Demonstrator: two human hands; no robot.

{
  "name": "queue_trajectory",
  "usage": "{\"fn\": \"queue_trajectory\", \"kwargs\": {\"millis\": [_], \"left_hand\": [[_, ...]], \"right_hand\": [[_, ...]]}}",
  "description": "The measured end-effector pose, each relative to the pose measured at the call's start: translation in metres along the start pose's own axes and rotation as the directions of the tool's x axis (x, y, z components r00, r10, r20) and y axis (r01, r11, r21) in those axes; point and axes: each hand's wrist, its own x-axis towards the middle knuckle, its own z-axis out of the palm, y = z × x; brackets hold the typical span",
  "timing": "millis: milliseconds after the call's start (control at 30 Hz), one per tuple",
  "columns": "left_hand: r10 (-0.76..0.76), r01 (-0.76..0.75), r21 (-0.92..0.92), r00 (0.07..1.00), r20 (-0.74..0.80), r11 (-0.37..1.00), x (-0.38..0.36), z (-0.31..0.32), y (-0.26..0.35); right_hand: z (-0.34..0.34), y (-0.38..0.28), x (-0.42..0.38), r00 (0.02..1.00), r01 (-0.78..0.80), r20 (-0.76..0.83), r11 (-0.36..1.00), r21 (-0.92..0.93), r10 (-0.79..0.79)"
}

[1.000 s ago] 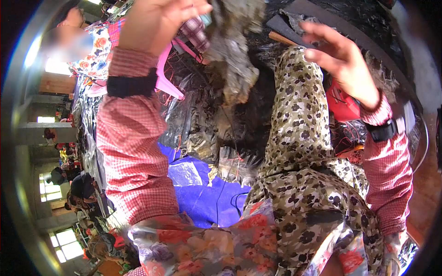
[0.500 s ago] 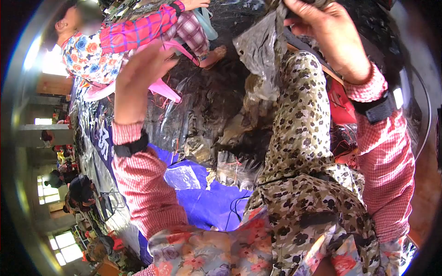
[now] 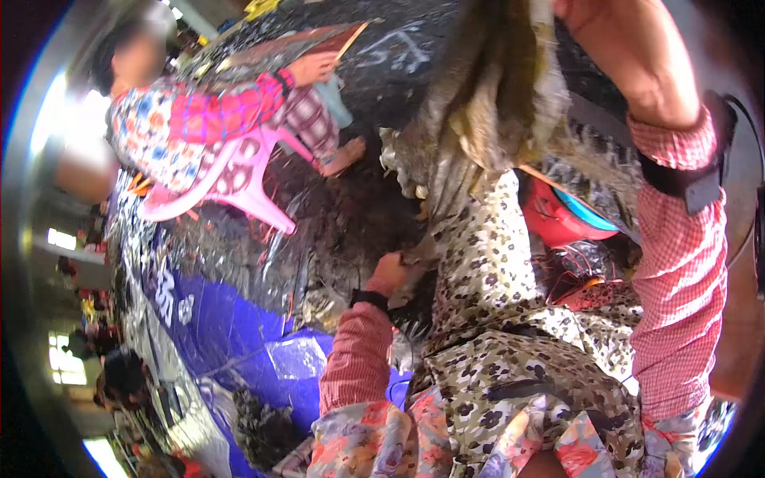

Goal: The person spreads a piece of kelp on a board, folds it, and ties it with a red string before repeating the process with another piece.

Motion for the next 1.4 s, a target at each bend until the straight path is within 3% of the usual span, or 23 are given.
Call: {"fn": "queue_trajectory", "kwargs": {"millis": [33,67,100,133,167,233,267,300,333,367,400,433,533,700,767,833,900,1000,1133,1200,1267,1367,1400], "left_hand": [[0.022,-0.019,0.077,0.999,-0.030,0.997,0.004,0.002,-0.005],[-0.154,0.161,0.075,0.984,-0.092,0.984,0.018,-0.009,-0.022],[0.023,-0.027,-0.012,0.969,-0.245,1.000,0.032,-0.028,-0.059],[0.064,-0.001,0.151,0.909,-0.412,0.989,0.039,-0.059,-0.073],[-0.081,0.025,-0.116,0.860,-0.503,0.993,0.020,-0.101,-0.033],[0.012,-0.289,-0.320,0.759,-0.651,0.902,0.028,-0.174,-0.044],[-0.038,-0.399,-0.470,0.729,-0.683,0.787,0.001,-0.192,0.021],[0.081,-0.322,-0.219,0.708,-0.702,0.921,0.016,-0.234,-0.007],[0.273,-0.475,-0.085,0.633,-0.724,0.876,0.023,-0.255,0.007],[0.350,-0.384,0.113,0.635,-0.688,0.917,0.024,-0.273,0.028],[0.387,-0.461,0.040,0.692,-0.609,0.887,0.029,-0.286,0.046],[0.508,-0.455,0.241,0.674,-0.535,0.857,0.039,-0.301,0.060],[0.579,-0.589,0.171,0.625,-0.523,0.790,0.073,-0.297,0.134],[0.758,-0.769,0.097,0.588,-0.284,0.632,0.105,-0.238,0.269],[0.716,-0.727,0.014,0.674,-0.184,0.687,0.128,-0.208,0.298],[0.754,-0.748,0.097,0.652,-0.078,0.657,0.119,-0.168,0.338],[0.740,-0.726,-0.147,0.646,0.189,0.672,0.150,-0.141,0.354],[0.629,-0.607,-0.197,0.669,0.397,0.770,0.167,-0.094,0.391],[0.609,-0.638,-0.050,0.704,0.366,0.768,0.218,-0.023,0.402],[0.548,-0.601,0.081,0.769,0.330,0.795,0.227,-0.003,0.404],[0.539,-0.595,0.111,0.780,0.318,0.796,0.233,0.004,0.392],[0.476,-0.530,0.099,0.818,0.323,0.842,0.235,-0.013,0.360],[0.463,-0.513,0.072,0.819,0.340,0.855,0.236,-0.024,0.343]], "right_hand": [[-0.005,-0.009,-0.003,0.989,-0.063,-0.131,0.998,0.013,0.064],[-0.021,-0.012,0.001,0.996,-0.052,-0.065,0.997,0.049,0.055],[-0.029,-0.016,0.002,0.991,-0.049,-0.115,0.993,0.109,0.061],[-0.046,-0.022,0.003,0.990,-0.049,-0.125,0.988,0.144,0.067],[-0.063,-0.028,0.005,0.988,-0.054,-0.132,0.982,0.181,0.079],[-0.092,-0.042,0.000,0.981,0.004,-0.193,0.985,0.173,0.030],[-0.105,-0.048,0.000,0.975,0.036,-0.220,0.980,0.197,0.008],[-0.121,-0.056,-0.002,0.972,0.057,-0.236,0.982,0.180,-0.013],[-0.141,-0.065,-0.007,0.960,0.084,-0.277,0.985,0.153,-0.038],[-0.162,-0.077,-0.011,0.947,0.108,-0.315,0.986,0.129,-0.062],[-0.183,-0.092,-0.014,0.935,0.091,-0.354,0.977,0.194,-0.017],[-0.186,-0.108,-0.020,0.891,0.088,-0.454,0.986,0.142,-0.015],[-0.246,-0.165,-0.042,0.860,0.144,-0.482,0.986,-0.079,-0.164],[-0.287,-0.288,-0.093,0.789,0.175,-0.473,0.881,-0.440,-0.393],[-0.301,-0.333,-0.117,0.748,0.153,-0.466,0.806,-0.571,-0.472],[-0.319,-0.372,-0.140,0.696,0.110,-0.462,0.718,-0.688,-0.549],[-0.343,-0.400,-0.167,0.638,0.029,-0.474,0.634,-0.773,-0.607],[-0.403,-0.417,-0.220,0.529,-0.195,-0.545,0.531,-0.824,-0.651],[-0.508,-0.356,-0.306,0.434,-0.635,-0.706,0.366,-0.681,-0.559],[-0.557,-0.305,-0.355,0.527,-0.823,-0.722,-0.056,-0.566,-0.449],[-0.544,-0.243,-0.363,0.643,-0.757,-0.689,-0.416,-0.504,-0.335],[-0.458,-0.157,-0.314,0.720,-0.679,-0.647,-0.061,-0.732,-0.251],[-0.437,-0.133,-0.302,0.778,-0.615,-0.598,-0.039,-0.787,-0.193]]}}
